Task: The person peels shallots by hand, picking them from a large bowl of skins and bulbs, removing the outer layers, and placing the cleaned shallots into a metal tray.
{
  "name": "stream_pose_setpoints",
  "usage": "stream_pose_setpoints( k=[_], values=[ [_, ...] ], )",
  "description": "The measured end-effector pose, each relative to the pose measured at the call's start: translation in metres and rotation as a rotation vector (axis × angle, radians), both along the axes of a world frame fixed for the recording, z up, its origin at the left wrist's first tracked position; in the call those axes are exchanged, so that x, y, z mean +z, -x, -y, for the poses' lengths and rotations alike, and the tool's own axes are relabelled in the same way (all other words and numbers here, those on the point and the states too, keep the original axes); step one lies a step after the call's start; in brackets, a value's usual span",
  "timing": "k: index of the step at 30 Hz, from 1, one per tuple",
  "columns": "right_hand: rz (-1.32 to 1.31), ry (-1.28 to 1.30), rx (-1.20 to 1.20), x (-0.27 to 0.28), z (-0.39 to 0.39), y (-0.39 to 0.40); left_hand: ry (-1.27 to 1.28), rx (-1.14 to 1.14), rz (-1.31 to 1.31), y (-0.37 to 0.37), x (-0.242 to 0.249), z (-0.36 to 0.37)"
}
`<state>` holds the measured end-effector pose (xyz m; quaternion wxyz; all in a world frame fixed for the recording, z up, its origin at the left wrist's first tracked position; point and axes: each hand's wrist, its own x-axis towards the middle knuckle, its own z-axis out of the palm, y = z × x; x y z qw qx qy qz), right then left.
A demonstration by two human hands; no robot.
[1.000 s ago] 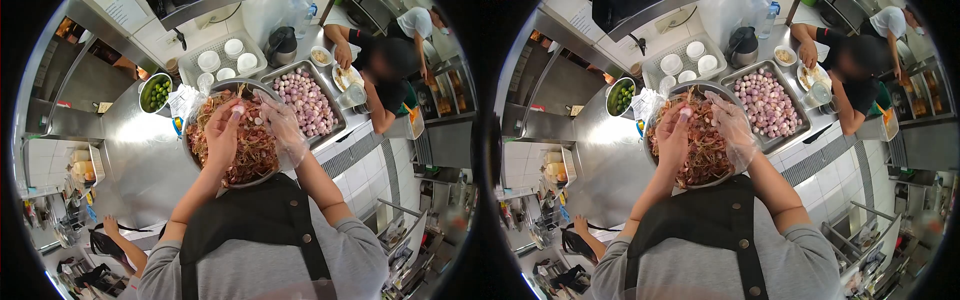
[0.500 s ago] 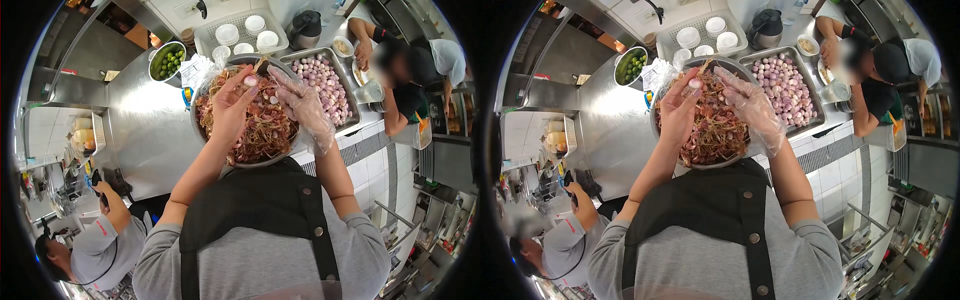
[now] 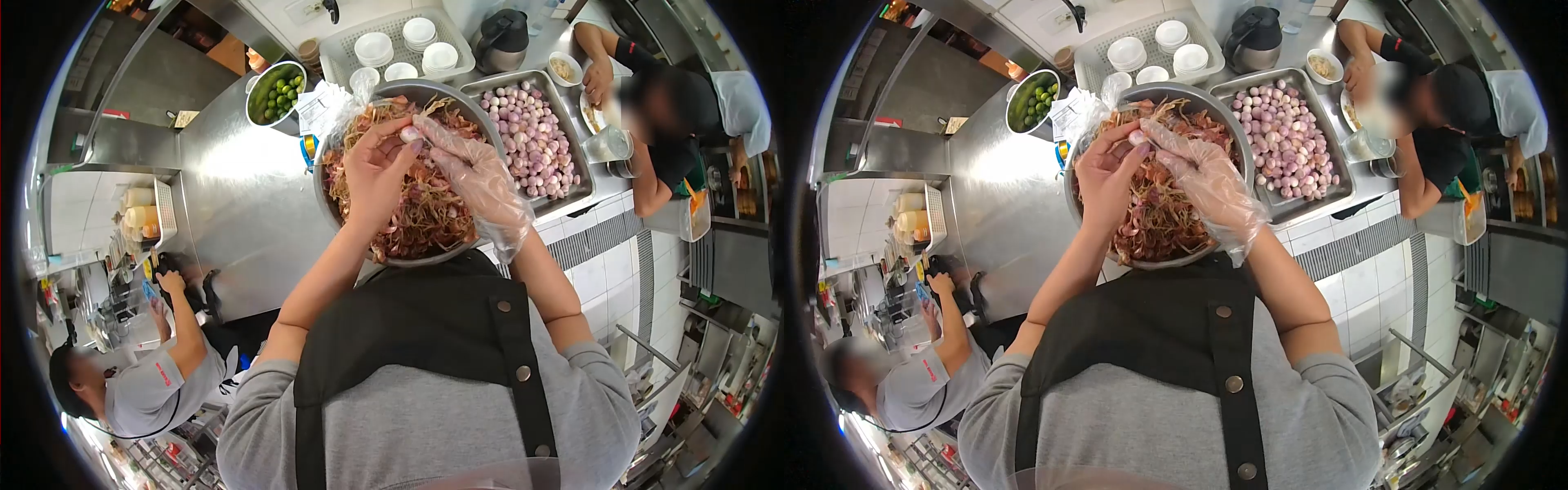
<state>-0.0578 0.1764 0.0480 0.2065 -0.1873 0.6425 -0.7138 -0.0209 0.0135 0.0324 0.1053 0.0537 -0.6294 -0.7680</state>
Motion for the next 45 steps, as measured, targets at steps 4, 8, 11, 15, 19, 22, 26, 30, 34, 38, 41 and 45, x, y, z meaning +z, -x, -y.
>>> stream_pose_setpoints(
  k=[4, 8, 11, 15, 19, 22, 26, 30, 34, 38, 41, 45],
  values=[
    [0.193, 0.031, -0.090, -0.004, 0.007, -0.002, -0.160, -0.001, 0.013, 0.006, -0.010, 0.001],
    [0.298, 0.145, -0.390, -0.017, 0.014, 0.002, -0.480, -0.018, -0.028, 0.006, -0.017, 0.011],
    [0.366, 0.099, -0.295, -0.033, 0.001, 0.008, -0.451, -0.019, -0.048, 0.005, -0.014, 0.021],
    [0.448, -0.118, -0.089, -0.025, 0.004, -0.001, -0.445, 0.027, -0.061, 0.004, -0.023, 0.026],
    [0.402, -0.054, 0.006, -0.005, 0.011, -0.003, -0.181, 0.042, -0.060, -0.001, -0.025, 0.026],
    [0.338, -0.040, 0.028, 0.005, 0.018, -0.004, -0.099, 0.024, 0.053, -0.006, -0.015, 0.021],
    [0.268, -0.051, 0.021, -0.002, 0.023, 0.000, -0.306, 0.065, -0.017, -0.006, -0.017, 0.011],
    [0.222, -0.049, 0.067, 0.007, 0.025, 0.001, -0.379, 0.124, -0.055, -0.009, -0.008, 0.007],
    [0.200, -0.086, 0.082, 0.009, 0.026, 0.004, -0.319, 0.218, -0.096, -0.008, -0.014, 0.005],
    [0.313, -0.028, 0.080, 0.004, 0.026, 0.002, -0.351, 0.299, -0.085, -0.015, -0.007, 0.000],
    [0.384, 0.063, 0.152, 0.005, 0.024, 0.002, -0.300, 0.326, -0.161, -0.016, -0.016, -0.004],
    [0.379, 0.034, 0.122, -0.004, 0.024, 0.006, -0.290, 0.359, -0.177, -0.014, -0.016, -0.012]
  ],
)
